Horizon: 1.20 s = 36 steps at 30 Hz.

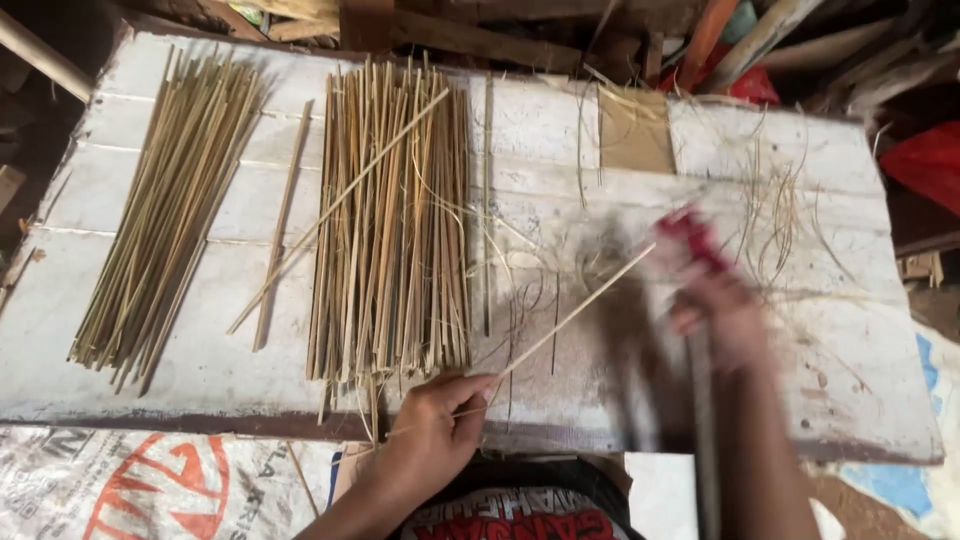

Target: Stripping fibers or outer layers from bamboo sticks using scissors as a scraping tool.

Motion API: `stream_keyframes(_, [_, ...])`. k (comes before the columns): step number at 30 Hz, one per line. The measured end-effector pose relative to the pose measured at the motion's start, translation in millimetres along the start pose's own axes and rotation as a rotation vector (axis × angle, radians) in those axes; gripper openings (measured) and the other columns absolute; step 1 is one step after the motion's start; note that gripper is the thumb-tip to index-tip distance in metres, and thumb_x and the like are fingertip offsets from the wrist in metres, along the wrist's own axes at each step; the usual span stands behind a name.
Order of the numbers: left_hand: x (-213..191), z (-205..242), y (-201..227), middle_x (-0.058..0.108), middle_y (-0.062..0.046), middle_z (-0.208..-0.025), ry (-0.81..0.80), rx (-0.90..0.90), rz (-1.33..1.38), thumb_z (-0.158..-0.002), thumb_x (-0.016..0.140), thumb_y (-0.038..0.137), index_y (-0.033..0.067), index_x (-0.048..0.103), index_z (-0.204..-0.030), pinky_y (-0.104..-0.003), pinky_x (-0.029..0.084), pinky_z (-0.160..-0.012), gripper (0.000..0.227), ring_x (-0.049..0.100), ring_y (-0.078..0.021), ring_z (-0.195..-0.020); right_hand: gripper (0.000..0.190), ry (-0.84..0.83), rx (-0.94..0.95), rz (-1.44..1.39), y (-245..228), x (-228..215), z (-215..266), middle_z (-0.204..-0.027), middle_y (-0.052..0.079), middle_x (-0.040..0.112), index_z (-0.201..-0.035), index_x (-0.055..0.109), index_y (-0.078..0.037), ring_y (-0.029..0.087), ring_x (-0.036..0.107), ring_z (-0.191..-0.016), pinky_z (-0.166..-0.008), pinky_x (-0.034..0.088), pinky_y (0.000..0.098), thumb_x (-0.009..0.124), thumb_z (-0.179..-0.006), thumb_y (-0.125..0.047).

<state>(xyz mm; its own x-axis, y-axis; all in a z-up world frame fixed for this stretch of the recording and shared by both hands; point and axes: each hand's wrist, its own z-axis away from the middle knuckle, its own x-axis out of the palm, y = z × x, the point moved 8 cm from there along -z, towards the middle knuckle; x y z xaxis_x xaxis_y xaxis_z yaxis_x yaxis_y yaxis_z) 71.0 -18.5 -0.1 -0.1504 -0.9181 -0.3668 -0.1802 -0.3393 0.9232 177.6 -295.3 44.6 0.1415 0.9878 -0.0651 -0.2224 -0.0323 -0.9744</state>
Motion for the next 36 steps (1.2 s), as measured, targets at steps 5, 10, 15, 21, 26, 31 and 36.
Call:
stream_keyframes(5, [10,-9,7,0.073,-0.007,-0.078,-0.023,-0.002,0.240,-0.091,0.055,-0.007,0.0050,0.071,-0.113,-0.022,0.046,-0.040,0.030,0.054,-0.0090,-0.048,0.023,-0.846,0.313,-0.271,96,113,70,-0.062,0.014,0.071,-0.123,0.063,0.005,0.020,0.069,-0.046,-0.039,0.056,0.0246,0.061,-0.101,-0.001])
stream_keyframes(10, [5,8,-9,0.069,-0.007,-0.080,-0.097,-0.159,0.240,-0.090,0.061,0.000,0.0014,0.073,-0.107,-0.031,0.040,-0.082,0.021,0.061,-0.0123,-0.061,0.055,-0.446,0.175,-0.225,36,23,-7,-0.121,0.022,0.074,-0.142,0.057,0.001,0.008,0.060,-0.040,-0.035,0.055,0.0197,0.066,-0.089,-0.012])
stream_keyframes(15, [6,5,-17,0.077,-0.011,-0.112,-0.156,-0.368,0.223,-0.091,0.061,0.011,0.0073,0.075,-0.113,-0.038,0.033,-0.120,0.026,0.068,-0.0220,-0.116,0.044,-0.231,0.001,-0.329,47,-1,-28,-0.124,0.028,0.070,-0.126,0.063,0.003,0.009,0.053,-0.040,-0.035,0.040,0.0196,0.070,-0.087,-0.017])
stream_keyframes(21, [9,3,-26,0.080,-0.003,-0.110,-0.163,-0.557,0.280,-0.093,0.058,0.021,0.0113,0.075,-0.115,-0.027,0.059,-0.090,0.030,0.074,-0.0130,-0.094,0.069,-0.411,0.291,-0.056,62,94,59,-0.089,0.025,0.079,-0.151,0.047,-0.005,0.017,0.062,-0.040,-0.032,0.051,0.0247,0.068,-0.086,-0.012])
stream_keyframes(26, [-6,5,-8,0.076,-0.006,-0.088,-0.123,-0.281,0.205,-0.093,0.060,0.007,0.0055,0.074,-0.114,-0.016,0.043,-0.037,0.025,0.051,-0.0051,-0.048,0.046,-0.386,0.117,-0.049,70,20,-19,-0.068,0.010,0.073,-0.131,0.067,-0.007,0.013,0.061,-0.038,-0.032,0.050,0.0223,0.073,-0.085,-0.011])
stream_keyframes(31, [-18,6,2,0.069,-0.006,-0.075,0.031,-0.006,0.006,-0.089,0.060,-0.003,0.0005,0.073,-0.096,-0.016,0.056,-0.048,0.014,0.062,-0.0104,-0.058,0.019,0.056,0.043,0.025,63,-68,-53,-0.096,0.006,0.062,-0.109,0.056,-0.011,0.005,0.038,-0.042,-0.039,0.030,0.0212,0.056,-0.092,-0.019])
stream_keyframes(36, [-6,-11,22,0.066,-0.007,-0.077,0.286,0.277,-0.337,-0.089,0.063,0.002,0.0009,0.073,-0.091,-0.023,0.053,-0.043,0.010,0.063,-0.0144,-0.056,0.076,-0.378,0.329,-0.221,73,99,51,-0.080,0.026,0.071,-0.154,0.040,-0.003,0.019,0.059,-0.039,-0.034,0.053,0.0266,0.065,-0.082,0.006])
